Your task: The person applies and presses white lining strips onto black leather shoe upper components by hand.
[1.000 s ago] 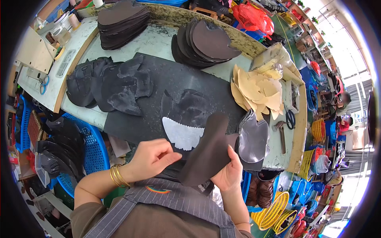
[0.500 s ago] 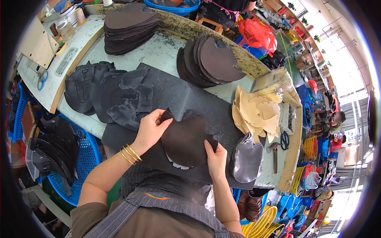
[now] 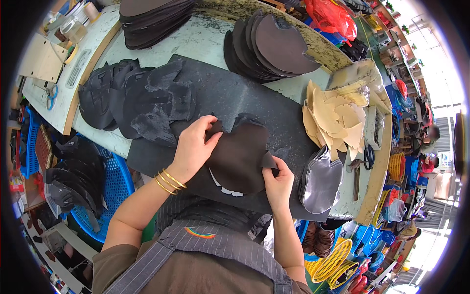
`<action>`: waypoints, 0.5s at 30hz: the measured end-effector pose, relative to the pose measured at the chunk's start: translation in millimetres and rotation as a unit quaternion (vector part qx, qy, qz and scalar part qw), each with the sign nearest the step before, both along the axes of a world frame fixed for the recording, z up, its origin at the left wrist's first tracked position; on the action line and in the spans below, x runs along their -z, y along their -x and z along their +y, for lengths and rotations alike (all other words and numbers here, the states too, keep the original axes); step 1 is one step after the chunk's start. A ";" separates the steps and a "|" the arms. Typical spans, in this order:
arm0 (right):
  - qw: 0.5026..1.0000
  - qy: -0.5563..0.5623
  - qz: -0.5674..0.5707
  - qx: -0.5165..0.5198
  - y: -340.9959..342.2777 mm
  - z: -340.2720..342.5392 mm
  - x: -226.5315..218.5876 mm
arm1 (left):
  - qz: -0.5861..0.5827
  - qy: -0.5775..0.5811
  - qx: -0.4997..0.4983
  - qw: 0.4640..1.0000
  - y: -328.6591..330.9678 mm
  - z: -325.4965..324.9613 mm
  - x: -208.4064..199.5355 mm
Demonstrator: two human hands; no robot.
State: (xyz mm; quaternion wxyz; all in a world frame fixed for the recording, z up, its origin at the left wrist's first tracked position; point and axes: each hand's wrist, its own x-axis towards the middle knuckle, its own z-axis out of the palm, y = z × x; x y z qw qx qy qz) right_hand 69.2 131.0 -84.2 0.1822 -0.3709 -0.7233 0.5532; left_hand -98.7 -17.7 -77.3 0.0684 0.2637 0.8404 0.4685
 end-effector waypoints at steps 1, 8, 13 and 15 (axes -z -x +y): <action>1.000 0.004 -0.004 0.006 0.1 -1.0 -0.2 | 0.088 0.033 0.004 0.996 -3.3 0.7 -1.7; 0.964 0.259 0.052 0.025 11.7 2.9 -30.3 | 0.175 0.063 0.267 0.946 -62.7 0.6 -35.3; 0.993 0.073 -0.055 0.075 -8.8 8.5 -21.8 | 0.217 0.153 0.338 0.903 -65.4 -7.6 -21.6; 0.994 0.056 -0.057 0.077 -7.9 10.0 -22.1 | 0.202 0.184 0.360 0.892 -69.0 -8.2 -25.0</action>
